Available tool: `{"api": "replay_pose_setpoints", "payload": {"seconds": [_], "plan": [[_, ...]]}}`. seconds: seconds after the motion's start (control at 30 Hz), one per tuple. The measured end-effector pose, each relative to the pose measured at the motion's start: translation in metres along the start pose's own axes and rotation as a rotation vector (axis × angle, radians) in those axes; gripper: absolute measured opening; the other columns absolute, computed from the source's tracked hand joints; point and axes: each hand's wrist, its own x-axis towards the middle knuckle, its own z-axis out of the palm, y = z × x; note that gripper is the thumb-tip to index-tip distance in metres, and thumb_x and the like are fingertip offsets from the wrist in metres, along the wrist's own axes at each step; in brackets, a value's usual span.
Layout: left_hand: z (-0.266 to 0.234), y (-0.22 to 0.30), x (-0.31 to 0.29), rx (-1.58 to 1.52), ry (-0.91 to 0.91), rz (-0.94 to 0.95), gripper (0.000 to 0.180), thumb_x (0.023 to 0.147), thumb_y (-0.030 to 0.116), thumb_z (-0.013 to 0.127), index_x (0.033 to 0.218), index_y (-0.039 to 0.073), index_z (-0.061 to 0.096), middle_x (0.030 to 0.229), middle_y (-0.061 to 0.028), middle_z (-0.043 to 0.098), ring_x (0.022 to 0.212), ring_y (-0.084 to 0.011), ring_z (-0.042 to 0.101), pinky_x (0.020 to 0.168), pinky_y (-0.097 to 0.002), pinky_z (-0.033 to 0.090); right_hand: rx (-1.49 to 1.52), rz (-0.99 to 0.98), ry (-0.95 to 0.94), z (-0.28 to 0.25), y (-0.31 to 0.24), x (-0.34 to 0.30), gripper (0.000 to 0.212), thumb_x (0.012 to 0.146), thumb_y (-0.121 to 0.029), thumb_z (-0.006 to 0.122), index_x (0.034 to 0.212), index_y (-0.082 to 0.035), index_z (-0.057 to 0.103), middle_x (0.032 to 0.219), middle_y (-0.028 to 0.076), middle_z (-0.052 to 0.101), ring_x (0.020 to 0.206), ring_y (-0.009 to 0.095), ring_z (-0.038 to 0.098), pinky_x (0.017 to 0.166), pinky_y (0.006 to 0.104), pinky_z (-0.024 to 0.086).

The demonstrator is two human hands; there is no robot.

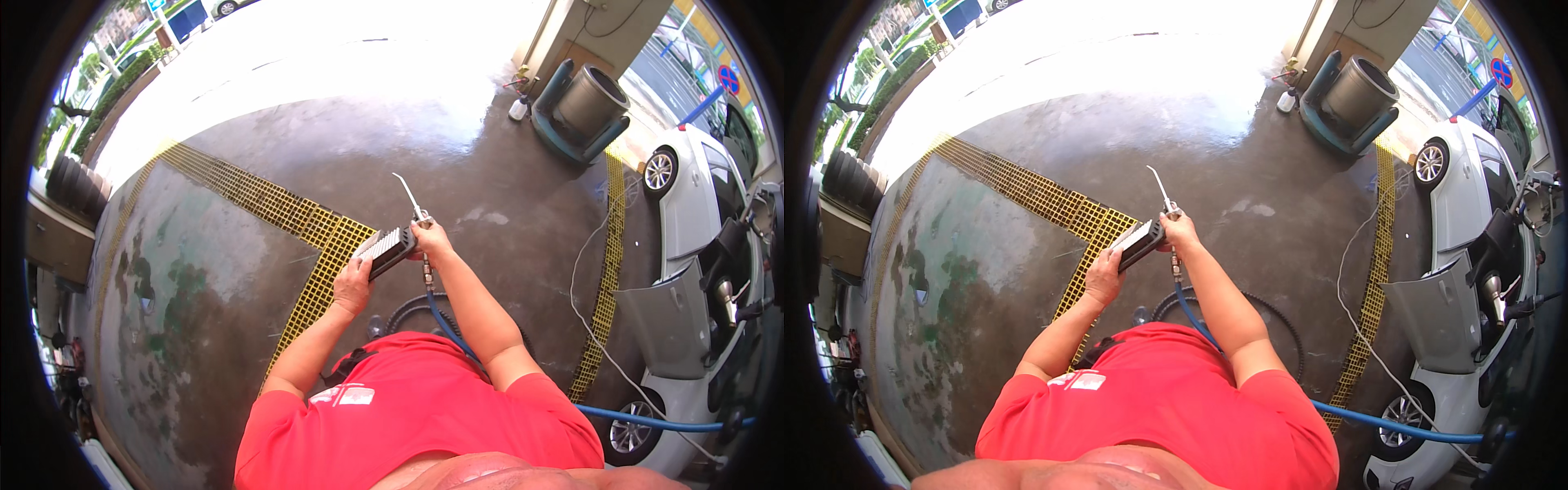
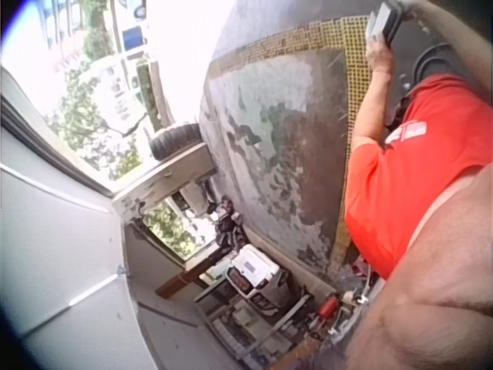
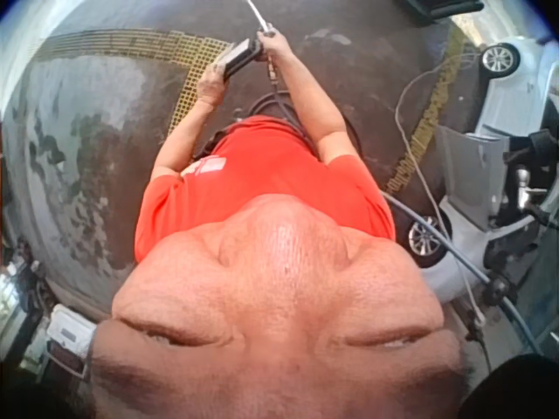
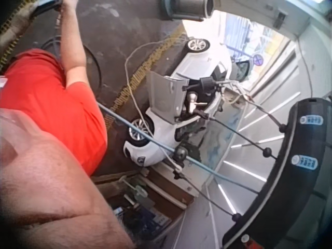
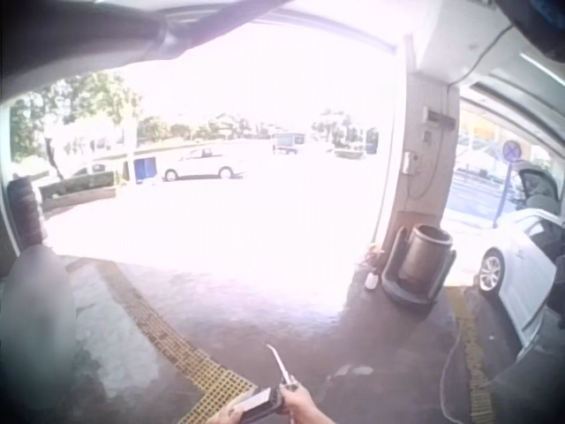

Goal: The person removes a car's air filter using a power drill, then cleans it with a pressure washer. They remove the air filter housing, extract the filter, and spray it with water to remove debris before inspecting it.

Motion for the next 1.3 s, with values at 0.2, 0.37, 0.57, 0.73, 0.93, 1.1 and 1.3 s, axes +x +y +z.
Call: {"api": "replay_pose_setpoints", "payload": {"seconds": [0.2,0.37,0.57,0.73,0.93,1.1,1.3], "plan": [[-0.001,0.017,-0.001,0.004,0.009,-0.001,0.053,0.074,0.014,0.071,0.123,0.008,0.052,0.109,-0.0176,0.057,0.092,-0.0360,0.061,0.076,-0.0440,0.052,-0.082,-0.088,0.058,-0.003,0.004,0.002,0.034,0.085,-0.010,0.071,0.117,-0.005,0.060,0.095,0.005,0.065,0.080,0.017,0.062,0.065,0.0362,0.058],[0.005,0.014,-0.001,0.051,0.005,0.004,0.054,0.073,0.012,0.070,0.123,0.008,0.053,0.106,-0.0161,0.057,0.088,-0.0348,0.062,0.074,-0.0438,0.052,-0.118,-0.152,0.047,0.003,0.001,-0.007,0.060,0.080,-0.002,0.073,0.135,-0.014,0.053,0.100,0.005,0.065,0.080,0.019,0.065,0.059,0.0382,0.058],[0.007,0.013,-0.001,0.051,-0.044,0.004,0.054,0.072,0.012,0.071,0.124,0.007,0.053,0.106,-0.0162,0.057,0.088,-0.0347,0.062,0.073,-0.0438,0.053,-0.074,-0.047,0.001,-0.005,0.005,-0.004,0.064,0.079,0.004,0.071,0.136,-0.015,0.051,0.100,0.005,0.065,0.075,0.019,0.065,0.052,0.0374,0.057],[-0.012,0.020,0.010,-0.003,-0.160,-0.008,0.057,0.078,0.027,0.071,0.129,0.011,0.050,0.116,-0.0169,0.054,0.099,-0.0343,0.059,0.082,-0.0432,0.049,0.011,-0.068,-0.005,-0.020,0.013,0.007,0.062,0.078,0.006,0.070,0.135,-0.011,0.051,0.103,0.006,0.063,0.078,0.020,0.065,0.050,0.0371,0.056],[-0.045,0.000,0.008,-0.436,0.259,-0.391,0.086,0.090,0.058,0.056,0.148,0.002,0.026,0.153,-0.0267,0.020,0.142,-0.0417,0.021,0.114,-0.0519,0.021,0.068,-0.240,-0.104,-0.048,-0.014,-0.015,0.060,0.078,0.007,0.071,0.133,-0.005,0.053,0.102,0.002,0.059,0.084,0.012,0.061,0.072,0.0264,0.053],[0.005,-0.077,0.010,-2.514,-0.343,-0.848,0.059,0.100,0.049,0.040,0.134,0.002,0.051,0.124,-0.0139,0.063,0.114,-0.0290,0.061,0.101,-0.0448,0.047,0.113,-0.269,-0.255,-0.045,-0.024,-0.020,0.056,0.079,0.008,0.070,0.131,-0.003,0.054,0.101,0.001,0.058,0.093,0.012,0.058,0.082,0.0276,0.050],[0.013,-0.049,0.011,-2.294,-0.097,-1.057,0.043,0.099,0.027,0.050,0.130,-0.003,0.051,0.125,-0.0191,0.061,0.113,-0.0329,0.061,0.101,-0.0490,0.048,0.075,-0.286,-0.307,-0.051,-0.012,-0.002,0.054,0.081,0.004,0.070,0.132,-0.004,0.054,0.103,0.001,0.059,0.094,0.011,0.058,0.083,0.0265,0.049]]}}
